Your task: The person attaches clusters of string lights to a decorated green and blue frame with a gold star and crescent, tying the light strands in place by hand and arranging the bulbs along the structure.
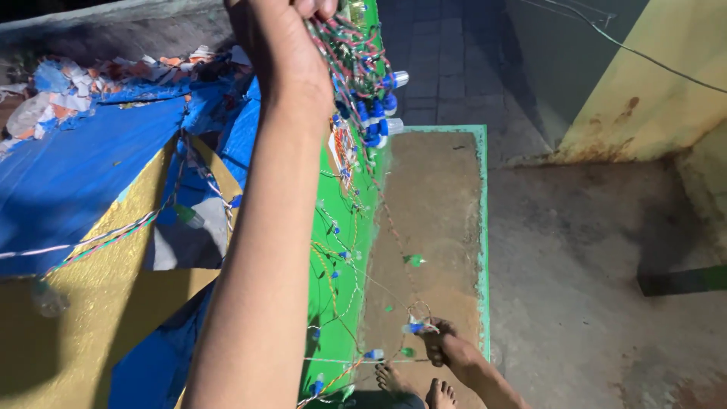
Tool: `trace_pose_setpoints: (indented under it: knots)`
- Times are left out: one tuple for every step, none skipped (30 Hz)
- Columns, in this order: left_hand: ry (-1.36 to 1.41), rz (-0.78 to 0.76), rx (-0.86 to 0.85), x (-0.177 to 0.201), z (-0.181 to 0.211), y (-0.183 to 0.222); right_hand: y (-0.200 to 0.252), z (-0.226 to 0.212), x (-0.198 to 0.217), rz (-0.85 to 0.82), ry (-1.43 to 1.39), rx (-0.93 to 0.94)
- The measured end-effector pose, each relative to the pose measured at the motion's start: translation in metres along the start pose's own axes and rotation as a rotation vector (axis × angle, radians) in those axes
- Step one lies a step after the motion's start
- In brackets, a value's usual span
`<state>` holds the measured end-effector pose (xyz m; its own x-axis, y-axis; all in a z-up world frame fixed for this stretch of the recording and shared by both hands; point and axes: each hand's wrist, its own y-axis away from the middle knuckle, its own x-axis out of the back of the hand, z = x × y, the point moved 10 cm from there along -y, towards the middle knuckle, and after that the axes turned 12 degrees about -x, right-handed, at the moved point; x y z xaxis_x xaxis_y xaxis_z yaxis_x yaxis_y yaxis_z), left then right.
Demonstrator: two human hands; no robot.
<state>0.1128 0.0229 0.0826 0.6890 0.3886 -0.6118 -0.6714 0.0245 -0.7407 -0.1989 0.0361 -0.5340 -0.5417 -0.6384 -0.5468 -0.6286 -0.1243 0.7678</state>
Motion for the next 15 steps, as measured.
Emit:
trace_pose_setpoints:
  knots:
    - [-0.019, -0.050, -0.001, -0.002, 0.003, 0.001, 0.014, -0.017, -0.008, 0.022, 0.096, 0.168]
    - [-0.044, -0.100, -0.006, -0.002, 0.007, 0.001, 0.029, -0.032, -0.020, 0.036, 0.196, 0.333]
    - [-0.045, -0.101, -0.007, -0.009, 0.010, 0.005, 0.038, -0.038, -0.031, 0.034, 0.197, 0.333]
    - [-0.130, -0.083, 0.029, -0.012, 0.009, 0.009, 0.053, -0.052, -0.051, -0.037, 0.284, 0.436]
    - [-0.216, -0.065, 0.065, -0.015, 0.009, 0.014, 0.071, -0.064, -0.071, -0.108, 0.370, 0.540]
    - [-0.217, -0.064, 0.061, -0.013, 0.004, 0.019, 0.059, -0.066, -0.070, -0.110, 0.374, 0.540]
    - [-0.174, -0.096, 0.099, -0.015, -0.005, 0.025, 0.043, -0.066, -0.050, 0.038, 0.263, 0.479]
    - [-0.132, -0.125, 0.137, -0.016, -0.014, 0.033, 0.031, -0.062, -0.029, 0.186, 0.154, 0.408]
    - [-0.133, -0.122, 0.134, -0.019, -0.014, 0.037, 0.021, -0.062, -0.024, 0.186, 0.159, 0.407]
    - [-0.101, -0.152, 0.166, -0.025, -0.019, 0.043, 0.011, -0.060, -0.020, 0.261, 0.338, 0.374]
    - [-0.069, -0.183, 0.197, -0.030, -0.023, 0.049, 0.000, -0.058, -0.015, 0.335, 0.518, 0.339]
    - [-0.073, -0.180, 0.196, -0.029, -0.023, 0.051, 0.004, -0.061, -0.020, 0.333, 0.521, 0.336]
    - [-0.067, -0.202, 0.219, -0.030, -0.026, 0.054, 0.007, -0.065, -0.034, 0.170, 0.344, 0.361]
    - [-0.058, -0.224, 0.243, -0.031, -0.030, 0.058, 0.012, -0.069, -0.046, 0.011, 0.167, 0.379]
    - [-0.060, -0.221, 0.244, -0.029, -0.032, 0.059, 0.018, -0.075, -0.052, 0.011, 0.169, 0.376]
